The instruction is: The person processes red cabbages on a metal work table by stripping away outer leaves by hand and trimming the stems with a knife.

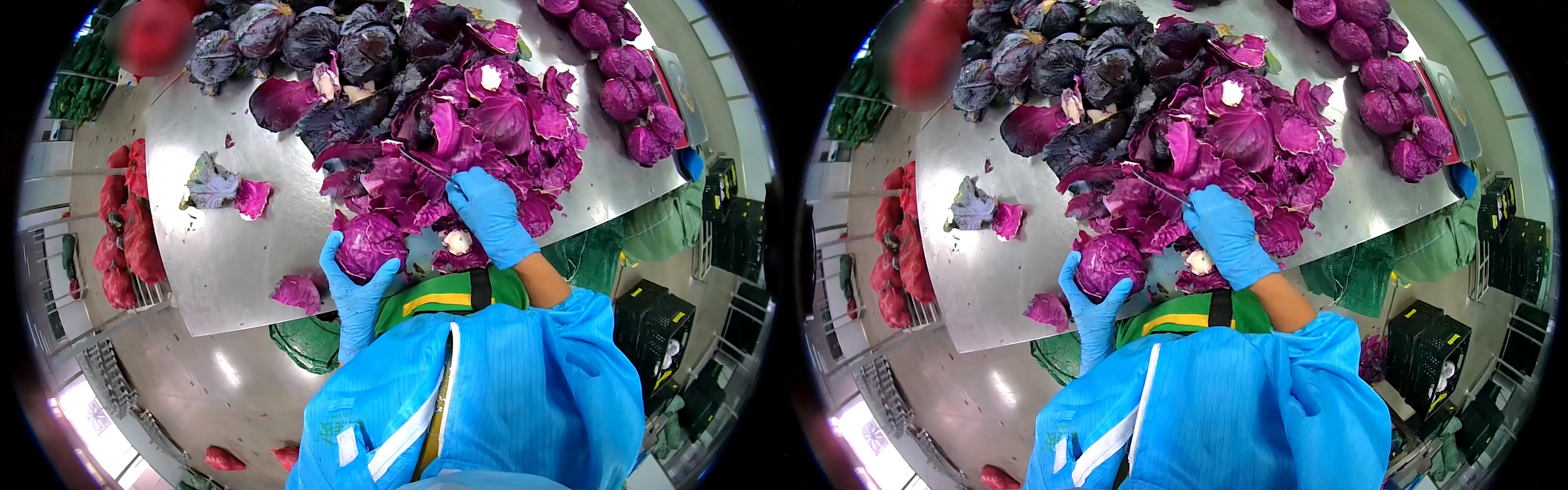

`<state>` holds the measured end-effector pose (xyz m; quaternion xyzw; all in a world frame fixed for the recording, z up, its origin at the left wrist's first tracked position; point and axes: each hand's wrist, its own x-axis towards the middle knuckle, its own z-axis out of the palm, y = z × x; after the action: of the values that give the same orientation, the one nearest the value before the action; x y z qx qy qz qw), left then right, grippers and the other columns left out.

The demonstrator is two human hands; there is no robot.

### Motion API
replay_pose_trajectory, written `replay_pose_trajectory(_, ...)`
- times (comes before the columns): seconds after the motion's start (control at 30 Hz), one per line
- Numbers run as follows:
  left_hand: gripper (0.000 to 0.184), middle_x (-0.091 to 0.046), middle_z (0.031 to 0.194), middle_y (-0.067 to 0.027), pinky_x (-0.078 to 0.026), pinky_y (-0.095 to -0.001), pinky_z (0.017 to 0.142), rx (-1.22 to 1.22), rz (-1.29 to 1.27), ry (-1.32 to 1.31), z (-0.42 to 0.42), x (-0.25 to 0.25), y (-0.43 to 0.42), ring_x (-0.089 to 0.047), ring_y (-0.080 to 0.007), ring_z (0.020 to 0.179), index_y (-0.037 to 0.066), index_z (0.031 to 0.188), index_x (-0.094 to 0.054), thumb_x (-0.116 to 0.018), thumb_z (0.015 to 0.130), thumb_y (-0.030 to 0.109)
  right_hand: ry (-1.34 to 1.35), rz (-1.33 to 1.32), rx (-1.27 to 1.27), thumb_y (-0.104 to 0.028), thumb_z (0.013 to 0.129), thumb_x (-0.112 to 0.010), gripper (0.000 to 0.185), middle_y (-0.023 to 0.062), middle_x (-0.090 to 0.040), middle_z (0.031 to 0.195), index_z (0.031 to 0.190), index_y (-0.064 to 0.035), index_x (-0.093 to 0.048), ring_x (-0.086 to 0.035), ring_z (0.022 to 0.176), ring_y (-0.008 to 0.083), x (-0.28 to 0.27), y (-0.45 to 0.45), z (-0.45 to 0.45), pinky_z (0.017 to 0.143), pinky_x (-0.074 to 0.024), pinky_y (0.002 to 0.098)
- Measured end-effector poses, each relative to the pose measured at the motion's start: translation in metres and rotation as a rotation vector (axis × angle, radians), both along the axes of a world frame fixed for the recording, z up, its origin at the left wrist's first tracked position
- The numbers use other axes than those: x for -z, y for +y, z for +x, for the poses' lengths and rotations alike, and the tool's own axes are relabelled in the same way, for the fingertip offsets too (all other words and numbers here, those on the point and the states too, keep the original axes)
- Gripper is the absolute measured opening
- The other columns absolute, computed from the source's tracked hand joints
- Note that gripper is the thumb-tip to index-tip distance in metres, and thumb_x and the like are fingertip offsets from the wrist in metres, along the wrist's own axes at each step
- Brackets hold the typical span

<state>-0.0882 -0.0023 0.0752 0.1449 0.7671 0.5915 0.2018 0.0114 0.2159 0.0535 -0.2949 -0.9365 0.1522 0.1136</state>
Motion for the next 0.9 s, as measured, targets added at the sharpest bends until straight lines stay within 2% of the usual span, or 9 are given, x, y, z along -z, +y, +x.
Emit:
replay_pose_trajectory(0.07,0.097,-0.039,0.138,-0.0148,-0.033,-0.0399,0.109,0.023,0.052,-0.091,0.002,0.002,-0.003,-0.042,-0.0284,0.127,0.007,0.140,-0.035,-0.090,0.063,0.025,0.119,-0.428,-0.072,-0.026,0.087,-0.065,0.026,0.0097,-0.059,0.083,0.109,-0.0112,-0.064,-0.061,0.069,0.0236,-0.026,-0.018,-0.006,0.061,-0.0507,0.0365)
replay_pose_trajectory(0.17,0.098,-0.035,0.142,-0.0177,-0.032,-0.0419,0.110,0.197,-0.053,0.231,0.001,0.009,-0.005,-0.038,-0.0313,0.131,0.006,0.141,-0.034,-0.089,0.064,0.031,0.331,-0.968,-0.207,-0.033,0.089,-0.064,0.052,0.0135,-0.061,0.097,0.136,-0.0148,-0.052,-0.062,0.091,0.0233,-0.030,-0.038,-0.020,0.082,-0.0496,0.0335)
replay_pose_trajectory(0.27,0.100,-0.032,0.144,-0.0186,-0.030,-0.0432,0.112,0.205,-0.035,0.209,0.003,0.008,-0.005,-0.035,-0.0332,0.133,0.006,0.142,-0.034,-0.088,0.063,0.034,0.021,-0.684,-0.320,-0.041,0.090,-0.059,0.059,0.0148,-0.056,0.112,0.140,-0.0119,-0.046,-0.060,0.098,0.0308,-0.043,-0.053,-0.027,0.085,-0.0489,0.0389)
replay_pose_trajectory(0.37,0.102,-0.032,0.144,-0.0186,-0.031,-0.0434,0.111,0.218,-0.034,0.201,0.002,0.008,-0.006,-0.036,-0.0336,0.133,0.007,0.143,-0.034,-0.089,0.061,0.036,-0.103,-0.714,-0.296,-0.035,0.086,-0.068,0.059,0.0109,-0.058,0.106,0.134,-0.0074,-0.049,-0.061,0.092,0.0250,-0.057,-0.052,-0.022,0.082,-0.0488,0.0352)
replay_pose_trajectory(0.5,0.104,-0.031,0.145,-0.0189,-0.032,-0.0437,0.111,0.268,-0.057,0.250,-0.004,0.012,-0.009,-0.036,-0.0344,0.133,0.009,0.143,-0.035,-0.089,0.059,0.037,0.043,-1.369,-0.084,-0.029,0.074,-0.081,0.064,0.0009,-0.054,0.092,0.127,-0.0057,-0.054,-0.050,0.082,0.0129,-0.044,-0.032,-0.027,0.079,-0.0456,0.0303)
replay_pose_trajectory(0.57,0.104,-0.031,0.146,-0.0193,-0.032,-0.0444,0.111,0.291,-0.043,0.278,-0.005,0.009,-0.009,-0.036,-0.0348,0.133,0.010,0.143,-0.036,-0.089,0.058,0.038,-0.003,-1.262,-0.160,-0.026,0.074,-0.082,0.062,-0.0001,-0.053,0.091,0.126,-0.0054,-0.054,-0.051,0.083,0.0125,-0.046,-0.031,-0.031,0.079,-0.0452,0.0283)
replay_pose_trajectory(0.67,0.103,-0.030,0.146,-0.0194,-0.033,-0.0449,0.110,0.302,-0.008,0.271,-0.004,0.008,-0.010,-0.035,-0.0351,0.134,0.009,0.142,-0.037,-0.089,0.058,0.038,0.051,-1.352,-0.087,-0.027,0.072,-0.083,0.058,0.0068,-0.058,0.097,0.116,-0.0007,-0.057,-0.053,0.091,0.0136,-0.041,-0.040,-0.032,0.080,-0.0454,0.0283)
replay_pose_trajectory(0.77,0.102,-0.032,0.146,-0.0188,-0.033,-0.0432,0.110,0.297,-0.008,0.239,-0.007,0.008,-0.011,-0.036,-0.0334,0.134,0.008,0.142,-0.036,-0.089,0.060,0.037,0.092,-1.521,0.060,-0.023,0.072,-0.083,0.055,0.0055,-0.058,0.098,0.115,-0.0014,-0.057,-0.052,0.091,0.0111,-0.048,-0.043,-0.030,0.078,-0.0446,0.0262)
replay_pose_trajectory(0.9,0.100,-0.036,0.145,-0.0155,-0.034,-0.0400,0.110,0.260,0.094,-0.016,-0.017,0.013,-0.014,-0.039,-0.0286,0.132,0.008,0.143,-0.035,-0.088,0.062,0.034,0.061,-1.721,0.081,-0.020,0.080,-0.078,0.038,0.0024,-0.063,0.087,0.109,-0.0005,-0.061,-0.054,0.065,0.0059,-0.048,-0.041,-0.025,0.057,-0.0447,0.0224)
